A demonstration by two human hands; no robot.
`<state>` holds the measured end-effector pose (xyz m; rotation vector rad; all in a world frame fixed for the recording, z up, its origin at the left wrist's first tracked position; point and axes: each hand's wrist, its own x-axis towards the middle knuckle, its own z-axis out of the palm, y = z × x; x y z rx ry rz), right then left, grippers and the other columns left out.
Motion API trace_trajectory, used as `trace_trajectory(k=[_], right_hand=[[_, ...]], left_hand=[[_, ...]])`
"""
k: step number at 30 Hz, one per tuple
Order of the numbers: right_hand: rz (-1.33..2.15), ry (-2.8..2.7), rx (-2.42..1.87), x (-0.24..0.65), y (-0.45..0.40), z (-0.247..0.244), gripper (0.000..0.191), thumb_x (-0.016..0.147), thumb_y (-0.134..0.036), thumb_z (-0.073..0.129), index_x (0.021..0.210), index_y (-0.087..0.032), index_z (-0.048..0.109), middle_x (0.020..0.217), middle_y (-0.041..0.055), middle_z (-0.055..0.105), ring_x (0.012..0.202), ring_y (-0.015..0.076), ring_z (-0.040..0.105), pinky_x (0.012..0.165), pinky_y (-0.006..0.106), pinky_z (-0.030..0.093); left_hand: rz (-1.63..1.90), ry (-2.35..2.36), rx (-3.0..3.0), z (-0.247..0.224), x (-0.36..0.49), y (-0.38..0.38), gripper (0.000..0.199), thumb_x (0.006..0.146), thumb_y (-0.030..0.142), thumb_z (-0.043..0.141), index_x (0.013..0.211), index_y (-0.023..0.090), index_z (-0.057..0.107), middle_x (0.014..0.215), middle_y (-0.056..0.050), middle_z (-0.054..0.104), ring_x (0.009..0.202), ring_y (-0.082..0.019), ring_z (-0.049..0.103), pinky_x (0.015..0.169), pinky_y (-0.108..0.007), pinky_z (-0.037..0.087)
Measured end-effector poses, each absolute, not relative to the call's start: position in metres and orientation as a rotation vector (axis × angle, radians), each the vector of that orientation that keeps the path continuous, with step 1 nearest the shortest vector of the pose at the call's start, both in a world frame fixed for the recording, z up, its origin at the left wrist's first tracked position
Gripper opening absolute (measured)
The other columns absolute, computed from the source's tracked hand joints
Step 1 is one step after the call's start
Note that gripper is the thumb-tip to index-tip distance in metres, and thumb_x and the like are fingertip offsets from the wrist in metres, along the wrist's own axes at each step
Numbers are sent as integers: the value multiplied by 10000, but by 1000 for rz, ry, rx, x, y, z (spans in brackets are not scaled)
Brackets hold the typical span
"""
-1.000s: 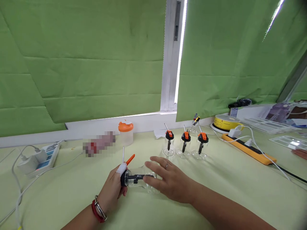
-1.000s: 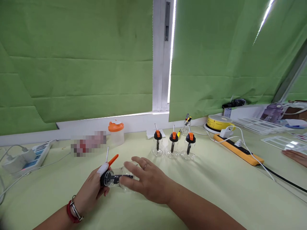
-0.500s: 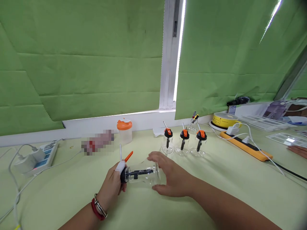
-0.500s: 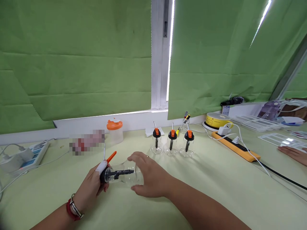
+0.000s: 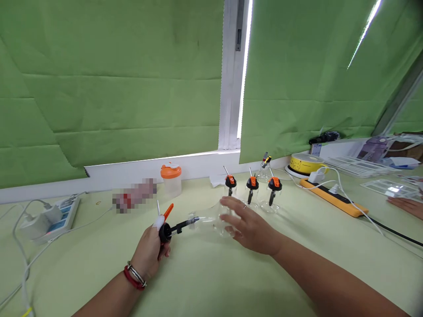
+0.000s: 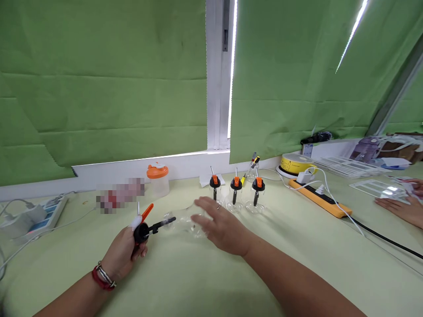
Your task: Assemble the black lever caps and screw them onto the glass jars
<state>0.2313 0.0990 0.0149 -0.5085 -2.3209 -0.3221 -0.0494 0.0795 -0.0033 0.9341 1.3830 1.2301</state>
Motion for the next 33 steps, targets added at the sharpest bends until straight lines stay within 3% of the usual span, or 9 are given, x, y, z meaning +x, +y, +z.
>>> trace_trajectory(k=[4, 6, 9, 13, 19, 27, 33], right_hand=[[226, -2018, -1029, 259, 99, -8, 724, 708, -123, 617, 1345, -284, 315, 1372, 126, 332, 1259, 272, 402, 894, 415, 508], [498, -1831, -1156, 271, 95, -23, 710, 684, -175, 652, 1307, -298, 335, 1345, 109, 358, 1187, 253, 479, 824, 373, 542], [744, -1659, -1318, 284, 90, -43, 749, 637, -252, 720, 1271, -279, 322, 1298, 110, 434, 1151, 252, 515, 845, 379, 523], [684, -1702, -1467, 292, 89, -53, 816, 539, -340, 785, 1226, -255, 351, 1273, 81, 479, 1199, 260, 463, 1009, 418, 383], [541, -1699, -1701, 295, 101, -52, 733, 558, -427, 744, 1181, -226, 414, 1181, 70, 514, 1101, 265, 506, 922, 393, 419], [499, -1744, -1681, 301, 109, -63, 708, 609, -379, 695, 1236, -188, 427, 1280, 105, 478, 1173, 286, 471, 974, 400, 394], [471, -1754, -1717, 302, 109, -63, 712, 583, -399, 717, 1208, -176, 460, 1226, 110, 514, 1156, 302, 476, 983, 424, 381]], left_hand=[[1223, 1379, 933, -6, -49, 80, 354, 773, 493, 474, 566, 210, 424, 395, 69, 424, 298, -70, 341, 332, -199, 268], [1215, 1358, 936, -7, -49, 80, 355, 770, 491, 473, 560, 209, 424, 393, 70, 422, 292, -63, 313, 337, -205, 281], [1199, 1346, 944, -8, -49, 79, 355, 770, 484, 468, 549, 210, 424, 385, 72, 414, 287, -59, 287, 345, -212, 300], [1193, 1344, 973, -7, -48, 78, 350, 775, 466, 454, 536, 212, 420, 383, 69, 407, 295, -65, 290, 352, -216, 321], [1194, 1358, 1017, -7, -46, 79, 347, 776, 419, 454, 500, 216, 397, 380, 64, 398, 302, -71, 303, 365, -226, 353], [1167, 1369, 1005, -8, -45, 78, 324, 768, 421, 464, 521, 218, 409, 388, 68, 410, 309, -77, 335, 354, -214, 338], [1150, 1393, 992, -6, -42, 77, 315, 763, 440, 466, 546, 217, 421, 383, 70, 425, 296, -69, 309, 341, -209, 309]])
